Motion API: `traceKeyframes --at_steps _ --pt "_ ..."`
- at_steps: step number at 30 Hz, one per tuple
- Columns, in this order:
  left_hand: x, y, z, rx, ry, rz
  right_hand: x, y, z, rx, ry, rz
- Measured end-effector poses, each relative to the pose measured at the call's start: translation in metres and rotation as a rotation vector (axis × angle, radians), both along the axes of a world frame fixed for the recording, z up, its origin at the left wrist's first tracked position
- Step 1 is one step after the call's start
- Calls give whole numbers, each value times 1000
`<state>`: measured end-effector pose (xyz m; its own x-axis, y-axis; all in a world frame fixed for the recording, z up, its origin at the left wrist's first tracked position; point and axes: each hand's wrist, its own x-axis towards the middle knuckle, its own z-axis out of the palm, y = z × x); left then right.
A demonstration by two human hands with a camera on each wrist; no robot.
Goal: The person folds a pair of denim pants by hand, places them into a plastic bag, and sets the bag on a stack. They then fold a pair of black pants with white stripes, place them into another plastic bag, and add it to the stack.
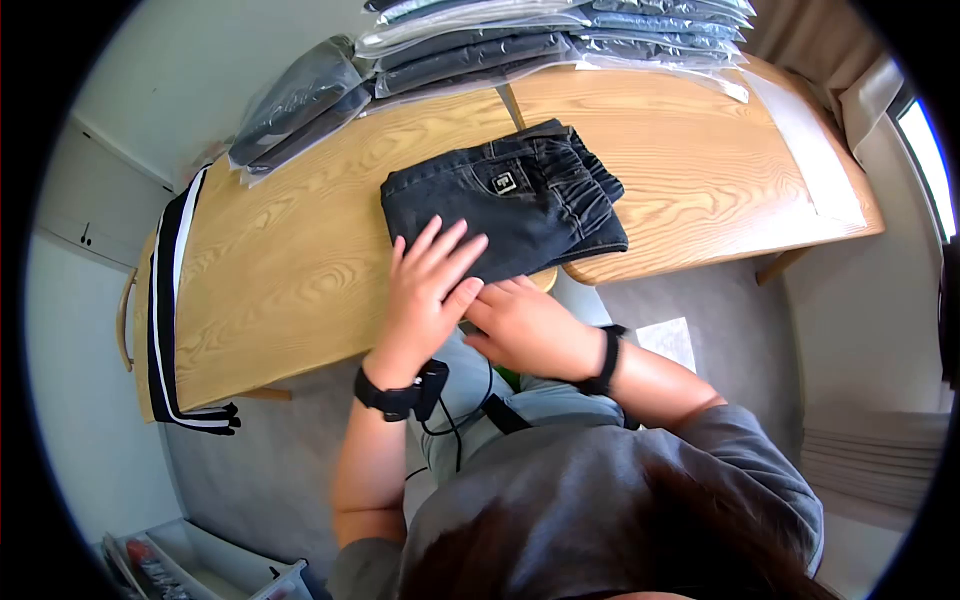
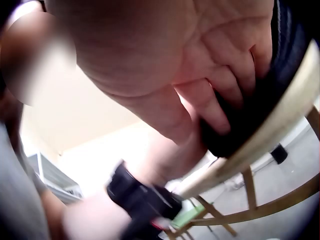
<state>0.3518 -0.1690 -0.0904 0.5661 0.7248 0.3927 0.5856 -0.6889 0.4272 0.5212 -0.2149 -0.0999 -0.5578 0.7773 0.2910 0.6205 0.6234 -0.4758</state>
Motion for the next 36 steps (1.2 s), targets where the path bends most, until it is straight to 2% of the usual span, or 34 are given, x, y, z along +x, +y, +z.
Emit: traceKeyframes --at_steps 1,2,3,5,7,9,10,11,13,14,19,20,22,23,24,25,28,31,32,35,36 --pt "2 -1 -6 58 83 28 14 -4 6 117 214 96" --pt "5 -5 -7 125 139 54 30 -13 33 -94 166 29" --pt "6 -6 -6 126 124 35 46 -15 47 -128 250 -44" --pt "8 -6 -5 130 148 96 66 -2 71 453 -4 -284" --pt "9 -5 -4 121 173 75 93 26 25 352 -222 -333" --pt "10 -8 -1 54 166 46 111 30 21 311 -189 -190" --pt "7 -4 -5 5 62 -20 124 29 30 251 -142 -122" --pt "5 -4 -4 12 127 -12 137 29 38 186 -86 -39" --pt "6 -8 -1 -50 126 1 173 34 59 41 76 -195" --pt "7 -7 2 -46 128 -22 205 46 56 148 -10 -295" --pt "15 -7 -5 -44 190 82 367 52 64 -15 -324 -1085" --pt "18 -8 -5 -59 210 102 425 60 38 115 -379 -1107" --pt "24 -9 -9 -38 204 103 483 50 30 106 -453 -1279" --pt "26 -8 -11 -20 197 116 510 48 29 10 -723 -1288" --pt "28 -7 -13 -18 203 123 540 40 17 63 -704 -1315" --pt "29 -7 -15 -15 206 123 550 30 18 -47 -749 -1351" --pt "35 -5 -7 -29 217 138 565 21 19 -252 -650 -1500" --pt "35 -4 -7 -33 236 141 563 13 9 -139 -547 -1465" --pt "35 -3 -7 -35 238 142 564 13 12 -259 -584 -1438" --pt "35 -2 -5 -38 259 139 566 20 13 -363 -648 -1492" --pt "35 -2 -5 -37 259 134 579 25 5 -316 -1109 -1224"
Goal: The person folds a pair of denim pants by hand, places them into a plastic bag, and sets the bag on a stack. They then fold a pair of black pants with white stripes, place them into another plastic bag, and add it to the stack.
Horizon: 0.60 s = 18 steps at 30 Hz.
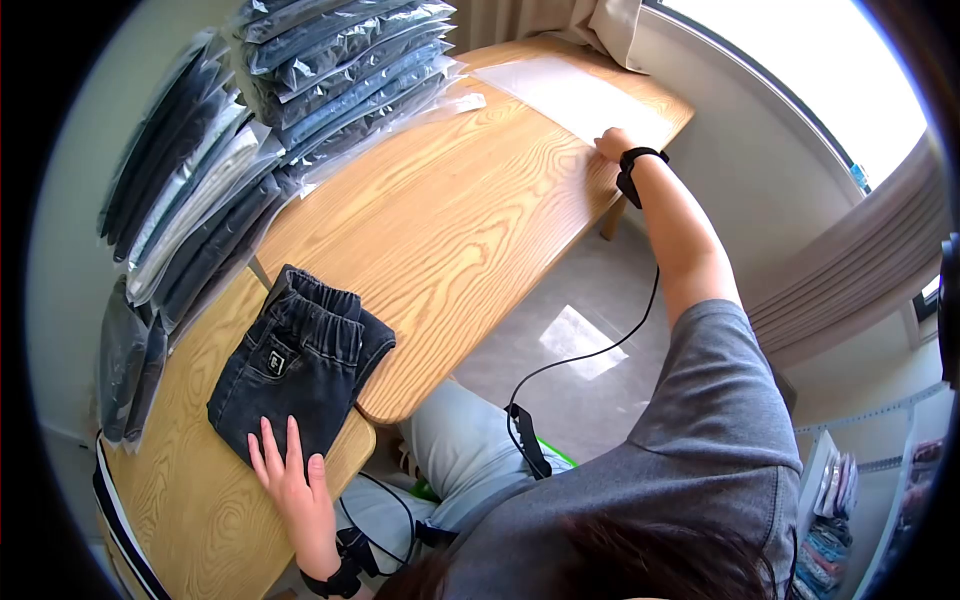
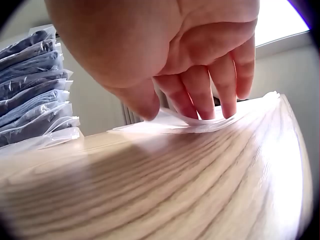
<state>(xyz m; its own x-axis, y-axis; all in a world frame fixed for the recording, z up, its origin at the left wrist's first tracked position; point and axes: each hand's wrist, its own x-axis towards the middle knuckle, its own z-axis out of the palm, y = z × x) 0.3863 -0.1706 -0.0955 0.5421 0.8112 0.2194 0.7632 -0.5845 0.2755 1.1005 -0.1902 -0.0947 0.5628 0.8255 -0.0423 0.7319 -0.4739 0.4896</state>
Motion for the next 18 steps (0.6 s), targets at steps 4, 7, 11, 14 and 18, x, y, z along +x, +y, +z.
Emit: traceKeyframes --at_steps 4,7,11,14,18 --pt "1 -1 2 -4 4 -3 34 9 -11 -175 -303 111" --pt "1 -2 4 -26 -9 11 6 -3 23 963 170 -238" --pt "1 -4 5 -31 -28 23 -42 -2 60 1628 604 -53" --pt "0 -4 5 -26 -46 15 -84 -1 83 1835 548 183" --pt "-1 -6 11 -40 -3 20 -238 -38 119 1716 333 421"
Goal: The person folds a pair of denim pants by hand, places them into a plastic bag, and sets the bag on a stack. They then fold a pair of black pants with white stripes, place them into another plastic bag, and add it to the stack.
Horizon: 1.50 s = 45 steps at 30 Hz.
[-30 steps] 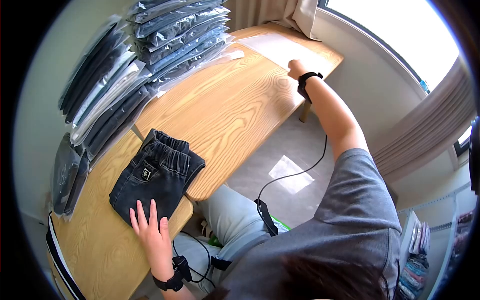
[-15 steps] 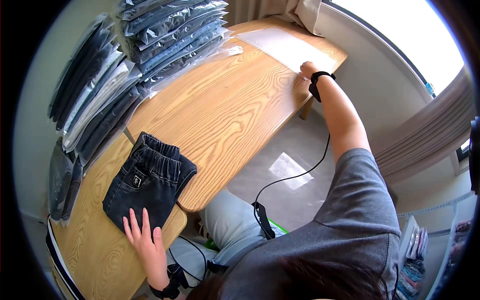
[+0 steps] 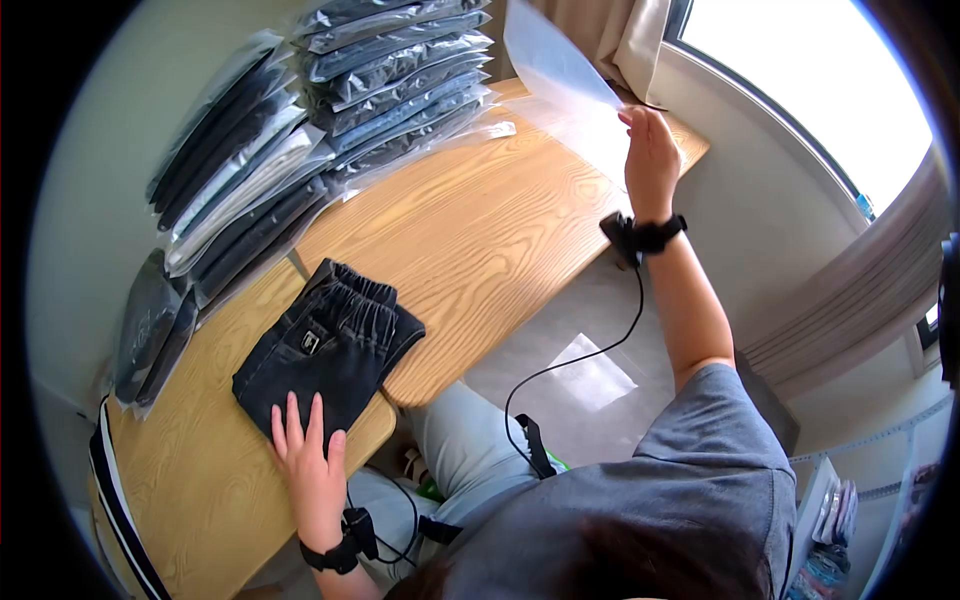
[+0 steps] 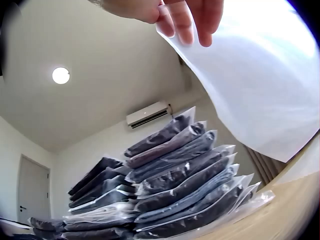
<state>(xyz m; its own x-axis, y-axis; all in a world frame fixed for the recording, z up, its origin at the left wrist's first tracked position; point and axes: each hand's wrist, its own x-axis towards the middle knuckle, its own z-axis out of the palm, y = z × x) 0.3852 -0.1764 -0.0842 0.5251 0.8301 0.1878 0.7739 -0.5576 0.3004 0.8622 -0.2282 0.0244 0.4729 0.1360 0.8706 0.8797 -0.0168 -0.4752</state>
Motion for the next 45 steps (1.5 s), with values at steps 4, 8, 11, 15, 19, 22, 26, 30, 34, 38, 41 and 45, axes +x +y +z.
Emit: traceKeyframes --at_steps 4,8,11,15,19,22,26,30,34,38,41,45 --pt "-7 -3 11 -42 -267 -187 -133 -33 -20 -52 -267 388" --pt "-4 -19 34 61 -809 -505 -253 -40 -59 -222 -364 978" --pt "-23 -30 50 -2 -734 -514 -303 -35 -86 -324 -357 1194" --pt "-47 -33 45 -58 -448 -461 -327 -25 -115 -495 -399 1349" --pt "-55 -27 37 -114 -350 -405 -335 -29 -122 -642 -466 1421" --pt "-49 -21 39 -126 -303 -354 -343 -29 -133 -585 -473 1489" --pt "-28 -24 58 59 -66 -455 -344 -33 -136 -827 -566 1507" --pt "-21 -27 51 216 163 -506 -348 -29 -142 -785 -589 1531" --pt "-21 -29 50 241 230 -495 -348 -29 -146 -789 -604 1537" --pt "-16 -28 32 255 240 -440 -347 -29 -144 -859 -605 1585" --pt "-18 -17 10 316 279 -324 -341 -28 -142 -771 -578 1606" --pt "-26 -3 7 321 222 -314 -326 -29 -142 -775 -552 1652"
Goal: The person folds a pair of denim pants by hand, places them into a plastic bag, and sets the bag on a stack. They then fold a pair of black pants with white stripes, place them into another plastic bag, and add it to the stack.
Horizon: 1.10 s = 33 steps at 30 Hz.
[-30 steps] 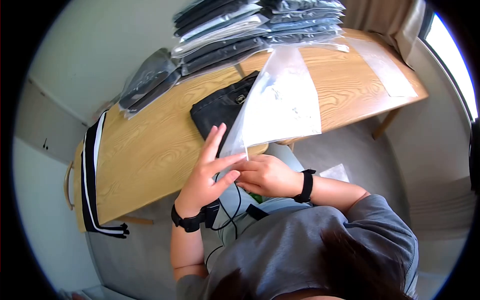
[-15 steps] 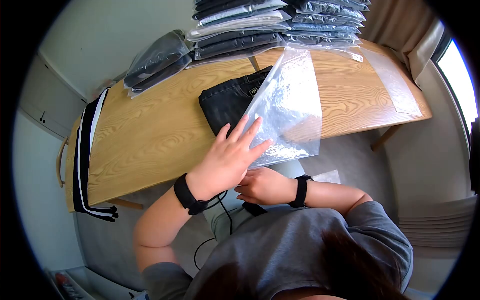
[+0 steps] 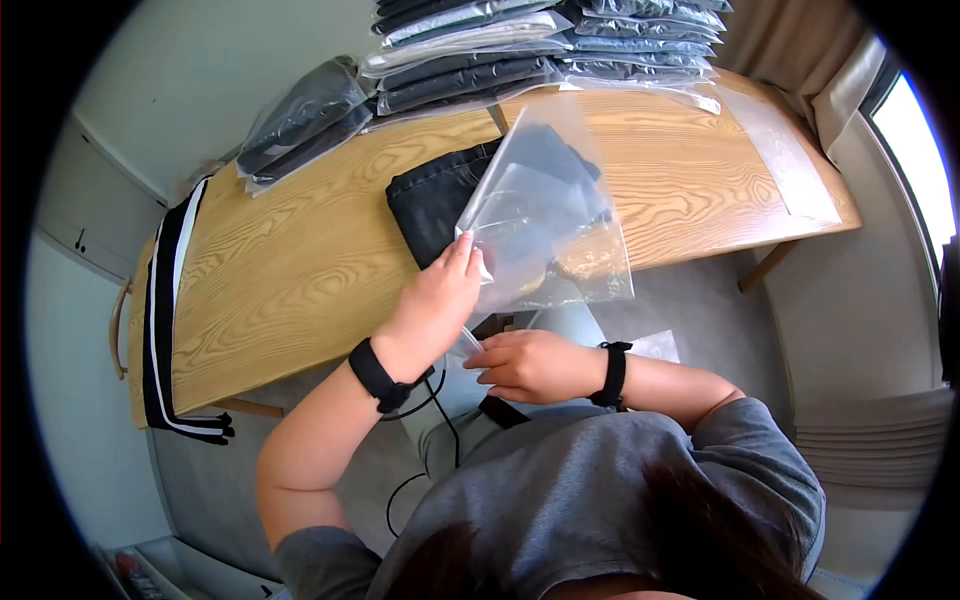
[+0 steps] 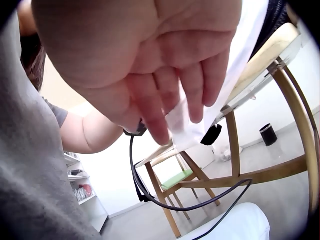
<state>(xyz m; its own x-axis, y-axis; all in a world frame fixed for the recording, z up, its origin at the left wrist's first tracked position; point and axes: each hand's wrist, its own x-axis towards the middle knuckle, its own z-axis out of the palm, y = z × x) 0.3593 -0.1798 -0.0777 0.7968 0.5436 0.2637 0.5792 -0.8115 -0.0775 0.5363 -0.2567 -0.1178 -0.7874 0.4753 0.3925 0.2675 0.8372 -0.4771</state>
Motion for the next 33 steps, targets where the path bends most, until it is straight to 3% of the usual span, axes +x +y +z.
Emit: traceKeyframes --at_steps 2,7,9,10,13,16,17,19,22,26,27,30,33 --pt "-5 6 3 -203 -119 25 14 -1 7 -13 65 6" --pt "-8 15 0 -296 -315 62 56 4 24 -76 374 -592" --pt "-10 14 6 -586 -668 176 65 11 24 -248 517 -842" --pt "-14 14 6 -582 -669 176 69 18 22 -374 573 -943" --pt "-25 9 10 -704 -1078 143 66 34 21 -419 756 -870" --pt "-34 -11 19 -966 -1705 18 43 35 31 -515 860 -758" --pt "-41 -16 19 -940 -1715 37 36 38 30 -510 833 -699" --pt "-57 -23 20 -833 -1966 -17 14 44 36 -503 768 -605" --pt "-85 -31 17 -677 -1966 136 -24 54 57 -406 608 -506" --pt "-111 -38 18 -628 -1826 320 -79 72 94 310 201 -300" --pt "-117 -39 15 -627 -1803 275 -93 79 97 438 85 -293" --pt "-128 -37 10 -593 -1923 279 -117 105 90 550 -9 -201" --pt "-158 -28 -2 -619 -1920 337 -133 110 80 504 -35 -185"
